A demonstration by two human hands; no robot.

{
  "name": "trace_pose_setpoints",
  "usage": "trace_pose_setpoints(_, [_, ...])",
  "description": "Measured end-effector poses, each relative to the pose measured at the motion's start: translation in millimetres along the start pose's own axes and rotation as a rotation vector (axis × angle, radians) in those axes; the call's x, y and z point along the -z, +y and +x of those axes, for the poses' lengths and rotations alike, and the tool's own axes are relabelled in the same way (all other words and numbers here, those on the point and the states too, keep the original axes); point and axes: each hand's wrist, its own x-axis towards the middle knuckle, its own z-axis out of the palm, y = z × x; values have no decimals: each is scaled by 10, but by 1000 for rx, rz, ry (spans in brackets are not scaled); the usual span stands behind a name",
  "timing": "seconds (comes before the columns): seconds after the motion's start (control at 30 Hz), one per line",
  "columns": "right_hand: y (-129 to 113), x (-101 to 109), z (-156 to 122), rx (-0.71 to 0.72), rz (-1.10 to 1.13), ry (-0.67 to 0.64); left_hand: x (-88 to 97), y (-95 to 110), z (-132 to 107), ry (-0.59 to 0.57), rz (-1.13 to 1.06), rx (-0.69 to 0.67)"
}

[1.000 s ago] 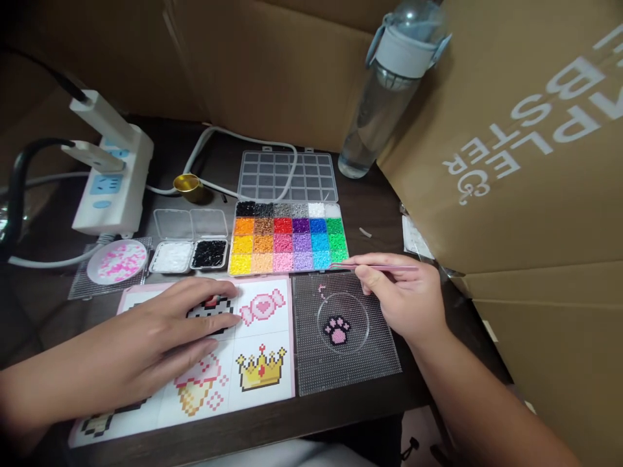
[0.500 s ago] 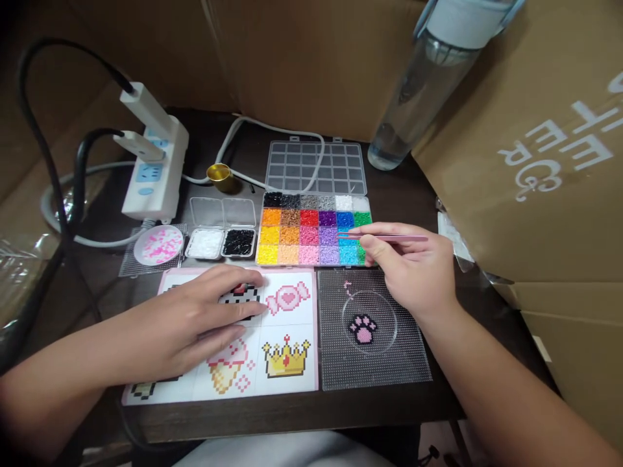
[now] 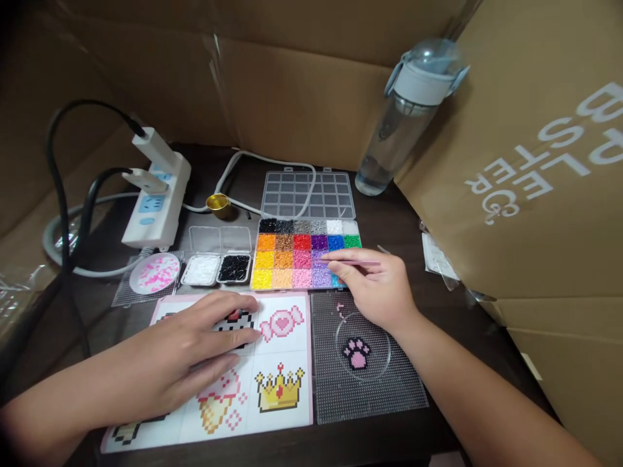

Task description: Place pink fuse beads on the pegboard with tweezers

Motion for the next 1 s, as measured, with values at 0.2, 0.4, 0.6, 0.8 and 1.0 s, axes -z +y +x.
trace_pose_setpoints(0.2, [57, -70, 25, 105, 1, -69, 7, -6, 4, -24, 19, 13])
trace_pose_setpoints(0.4, [99, -103, 6, 62, -6, -12, 1, -17, -2, -36, 22, 22])
trace_pose_setpoints(0.6, [91, -103, 14, 39, -18, -33, 4, -1, 22, -20, 28, 8])
trace_pose_setpoints(0.8, [86, -111, 13, 39, -23, -24, 1, 4, 20, -22, 55, -10])
trace_pose_setpoints(1.0, [95, -116, 10, 41, -13, -19, 5, 11, 14, -16, 41, -4])
